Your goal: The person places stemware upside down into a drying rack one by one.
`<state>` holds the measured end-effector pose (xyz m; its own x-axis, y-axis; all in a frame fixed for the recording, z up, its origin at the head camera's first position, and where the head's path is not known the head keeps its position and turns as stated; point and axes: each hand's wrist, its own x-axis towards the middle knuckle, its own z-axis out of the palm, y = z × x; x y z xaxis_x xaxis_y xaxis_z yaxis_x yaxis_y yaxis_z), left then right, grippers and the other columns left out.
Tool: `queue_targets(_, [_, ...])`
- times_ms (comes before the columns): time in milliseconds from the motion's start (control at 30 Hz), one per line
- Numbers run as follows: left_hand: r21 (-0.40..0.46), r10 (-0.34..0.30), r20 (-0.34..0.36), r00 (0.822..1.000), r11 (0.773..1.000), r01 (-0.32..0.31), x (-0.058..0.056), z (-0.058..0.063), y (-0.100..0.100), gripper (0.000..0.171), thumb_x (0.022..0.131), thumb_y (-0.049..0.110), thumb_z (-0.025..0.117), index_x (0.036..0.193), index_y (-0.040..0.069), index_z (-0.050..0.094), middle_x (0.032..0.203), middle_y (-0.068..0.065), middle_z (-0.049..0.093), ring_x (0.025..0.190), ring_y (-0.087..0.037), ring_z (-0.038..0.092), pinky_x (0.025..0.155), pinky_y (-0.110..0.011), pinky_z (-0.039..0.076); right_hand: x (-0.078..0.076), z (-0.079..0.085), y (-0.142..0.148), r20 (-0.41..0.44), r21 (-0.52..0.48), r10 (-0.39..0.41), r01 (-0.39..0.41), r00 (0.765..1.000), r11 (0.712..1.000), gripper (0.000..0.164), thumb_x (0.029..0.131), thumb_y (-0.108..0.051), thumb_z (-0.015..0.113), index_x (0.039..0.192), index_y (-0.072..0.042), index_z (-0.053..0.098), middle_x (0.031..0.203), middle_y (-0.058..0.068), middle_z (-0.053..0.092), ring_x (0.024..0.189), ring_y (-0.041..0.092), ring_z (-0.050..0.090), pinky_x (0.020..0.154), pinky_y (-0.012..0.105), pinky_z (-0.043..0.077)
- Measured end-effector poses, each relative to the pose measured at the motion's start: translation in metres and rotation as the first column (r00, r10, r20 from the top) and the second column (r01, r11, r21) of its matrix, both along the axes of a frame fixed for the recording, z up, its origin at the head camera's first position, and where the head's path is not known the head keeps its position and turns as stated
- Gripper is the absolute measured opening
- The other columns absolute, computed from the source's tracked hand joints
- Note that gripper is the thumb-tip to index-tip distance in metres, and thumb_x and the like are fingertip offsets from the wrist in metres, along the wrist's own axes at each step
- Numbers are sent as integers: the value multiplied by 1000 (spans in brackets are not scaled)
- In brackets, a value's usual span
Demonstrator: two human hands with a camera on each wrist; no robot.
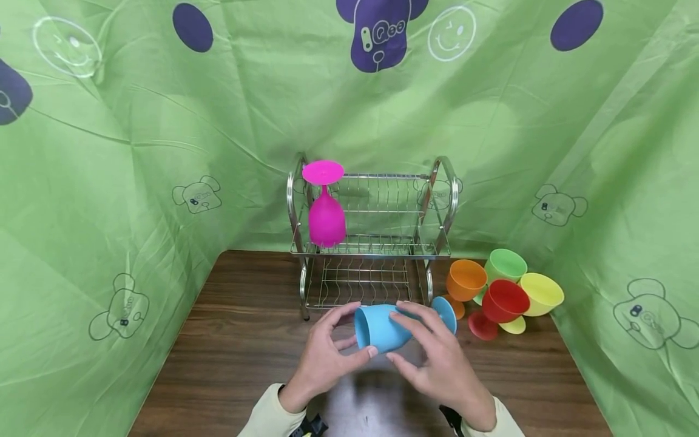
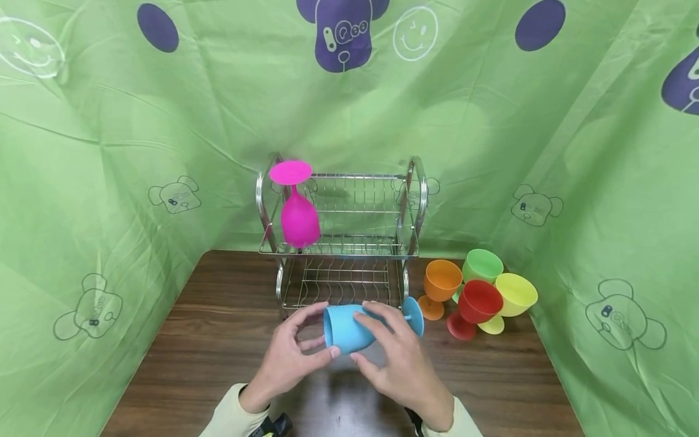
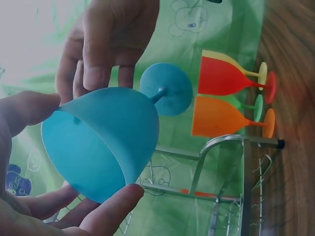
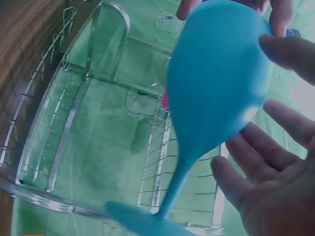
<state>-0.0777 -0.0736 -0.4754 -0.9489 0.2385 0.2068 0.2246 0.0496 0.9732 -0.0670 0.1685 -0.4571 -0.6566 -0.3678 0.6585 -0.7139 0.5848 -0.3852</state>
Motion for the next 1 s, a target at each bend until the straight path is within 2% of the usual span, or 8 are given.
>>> queue_targets(133, [46,8,13,1000,999,-8,0,2,-1,74,82,15,91,147,15,58,144,-14,59,131,-41,58,91,-38,65,4,-5,2,-38,-164,-7,1,999,986,57,86,-33,89,133,-6,71,139,18,65,127,29,63,116,13,43])
queue_targets(267, [79,16,22,1000,997,-18,-1,4,-2,72,82,13,89,147,17,58,144,-14,60,131,-43,59,91,-42,65,8,-13,0,-32,-351,-11,-1,999,936,57,77,-15,94,127,2,71,132,24,67,125,25,64,113,16,47])
queue_targets(367, [99,24,39,999,995,-28,-2,4,0,70,83,12,88,146,19,58,144,-14,61,131,-42,59,92,-41,66,10,-19,-5,0,-507,39,-34,999,861,58,71,7,89,125,11,68,128,31,64,125,25,63,112,22,52])
queue_targets(533, [170,23,75,997,985,-35,-2,2,4,71,82,6,87,146,14,58,143,-19,59,130,-39,59,93,-41,65,13,-24,-12,28,-715,122,-66,992,696,58,69,31,75,125,23,59,130,39,55,125,27,64,108,29,57])
queue_targets(633, [250,6,96,995,968,-30,-3,1,6,72,82,0,84,147,4,53,144,-24,54,129,-37,57,93,-44,65,15,-26,-14,60,-776,143,-44,988,629,57,73,33,71,128,24,56,133,36,56,125,24,67,107,30,58])
queue_targets(767, [344,-16,128,992,939,-29,-3,-2,9,75,82,-3,81,149,-5,46,142,-23,50,126,-32,57,92,-41,66,16,-26,-15,168,-819,176,38,970,572,58,80,31,68,135,22,52,136,30,61,125,25,68,107,32,58])
queue_targets(900, [399,-40,144,989,917,-21,0,-4,12,74,83,-3,78,149,-4,44,139,-17,53,122,-26,60,93,-34,64,17,-25,-17,347,-830,198,203,917,519,60,84,25,69,141,14,53,136,18,66,124,21,68,107,34,57])
queue_targets(1000, [435,-73,148,986,901,2,2,-6,15,74,85,-2,76,150,-6,41,139,-13,55,121,-23,61,97,-32,62,17,-24,-18,398,-836,226,251,889,488,58,86,24,68,141,14,53,133,10,68,121,18,70,106,32,59])
